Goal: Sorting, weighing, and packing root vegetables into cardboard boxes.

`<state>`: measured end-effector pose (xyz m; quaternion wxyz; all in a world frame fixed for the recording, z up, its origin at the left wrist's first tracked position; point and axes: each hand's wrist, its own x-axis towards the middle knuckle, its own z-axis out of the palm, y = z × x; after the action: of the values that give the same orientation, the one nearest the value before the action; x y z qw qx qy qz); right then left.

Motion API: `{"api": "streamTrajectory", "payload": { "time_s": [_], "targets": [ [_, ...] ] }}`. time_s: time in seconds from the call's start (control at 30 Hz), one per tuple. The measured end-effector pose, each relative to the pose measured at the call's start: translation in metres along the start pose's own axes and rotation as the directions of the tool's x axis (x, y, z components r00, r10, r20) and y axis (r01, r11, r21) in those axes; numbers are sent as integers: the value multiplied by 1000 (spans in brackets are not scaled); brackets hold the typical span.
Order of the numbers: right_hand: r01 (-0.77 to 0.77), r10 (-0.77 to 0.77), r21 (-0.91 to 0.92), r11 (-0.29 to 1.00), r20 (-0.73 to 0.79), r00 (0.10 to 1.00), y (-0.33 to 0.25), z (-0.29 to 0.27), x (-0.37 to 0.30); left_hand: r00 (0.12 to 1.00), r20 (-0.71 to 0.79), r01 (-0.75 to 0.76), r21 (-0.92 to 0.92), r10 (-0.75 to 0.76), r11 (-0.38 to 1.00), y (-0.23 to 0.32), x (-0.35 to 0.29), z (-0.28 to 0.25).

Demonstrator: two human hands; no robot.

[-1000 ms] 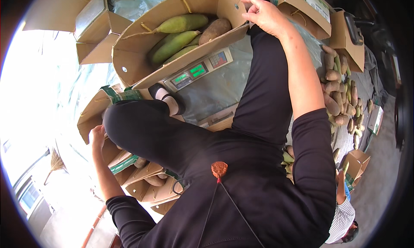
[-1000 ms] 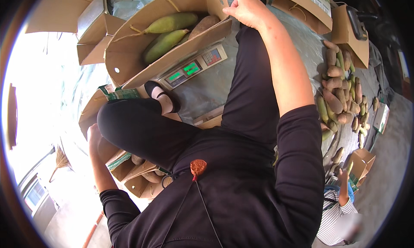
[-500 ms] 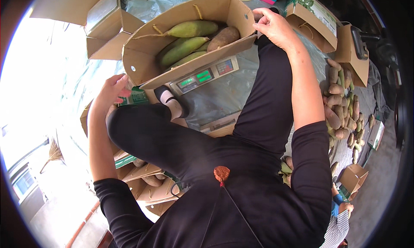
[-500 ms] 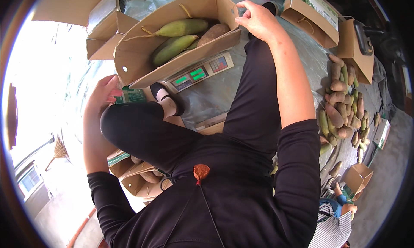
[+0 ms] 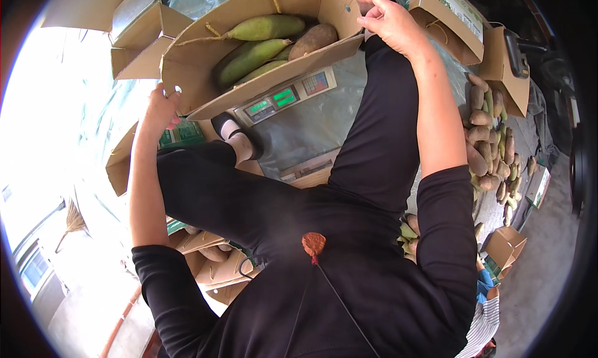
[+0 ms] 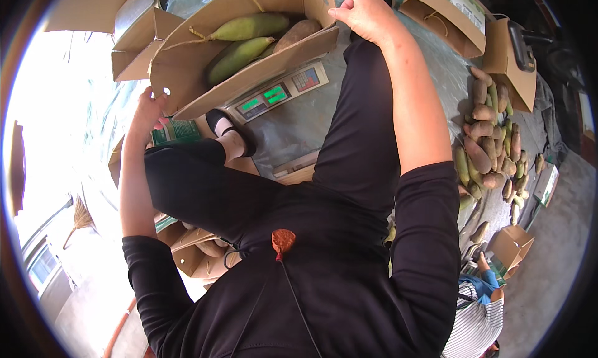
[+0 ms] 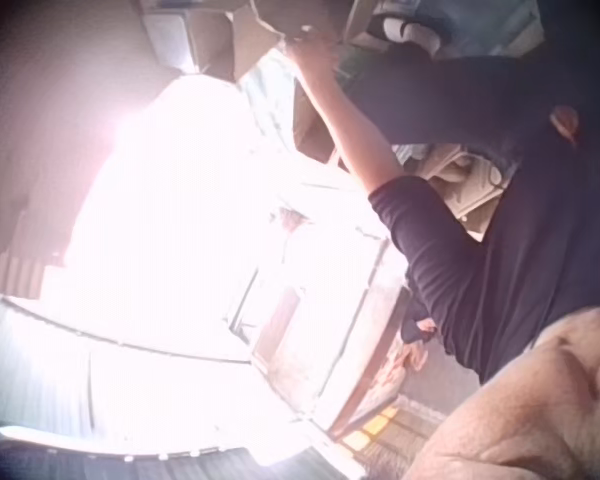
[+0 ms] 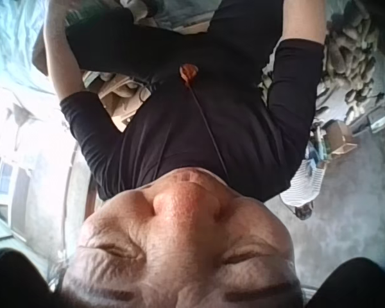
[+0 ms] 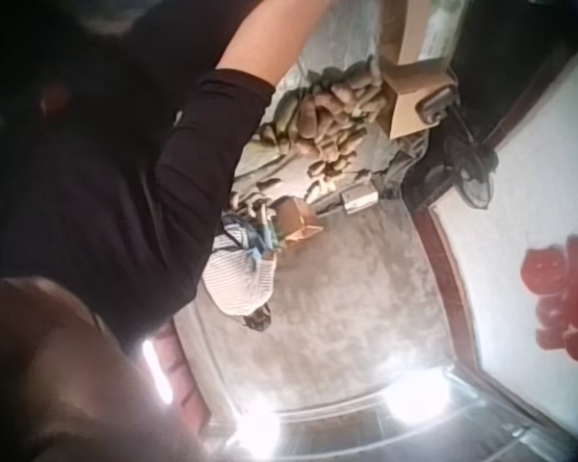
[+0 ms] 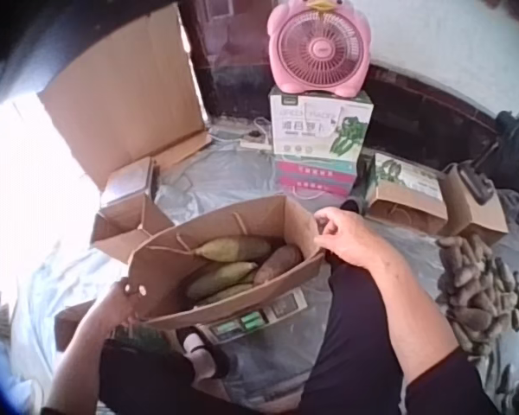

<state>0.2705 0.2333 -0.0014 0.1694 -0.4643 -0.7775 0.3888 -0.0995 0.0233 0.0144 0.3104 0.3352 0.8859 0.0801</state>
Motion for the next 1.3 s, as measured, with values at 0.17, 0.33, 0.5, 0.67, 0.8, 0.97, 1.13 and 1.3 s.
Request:
{"api": "streamTrajectory", "payload": {
  "time_s": [0.17, 0.33, 0.5, 0.67, 0.8, 0.97, 1.13, 1.3],
  "targets": [
    [-9, 9, 30, 999, 7, 1000, 2, 1, 0, 1000, -28, -3, 66, 5, 998, 4, -1, 0],
    [-26, 25, 43, 999, 23, 999, 0, 1, 1, 994, -66, -77, 103, 84, 992, -1, 3, 0],
    [-30, 30, 30, 999, 19, 999, 0, 0, 1, 985, -107, -121, 118, 134, 986, -4, 8, 4],
    [-23, 22, 28, 999, 20, 1000, 7, -1, 3, 989, -78, -119, 49, 123, 992, -6, 12, 6],
    [-14, 14, -6, 1000, 12, 1000, 3, 2, 1, 996, -39, -84, -3, 83, 996, -8, 11, 3],
    [-39, 38, 56, 998, 24, 999, 7, 1, 3, 996, -26, -89, -49, 88, 995, -14, 15, 6],
    [-33, 29, 86, 996, 39, 999, 11, 3, 5, 998, 38, -52, -75, 55, 996, -15, 18, 3],
    [-34, 33, 41, 999, 17, 999, 8, 3, 9, 999, 19, -29, -115, 32, 993, -12, 19, 4]
  ]
}}
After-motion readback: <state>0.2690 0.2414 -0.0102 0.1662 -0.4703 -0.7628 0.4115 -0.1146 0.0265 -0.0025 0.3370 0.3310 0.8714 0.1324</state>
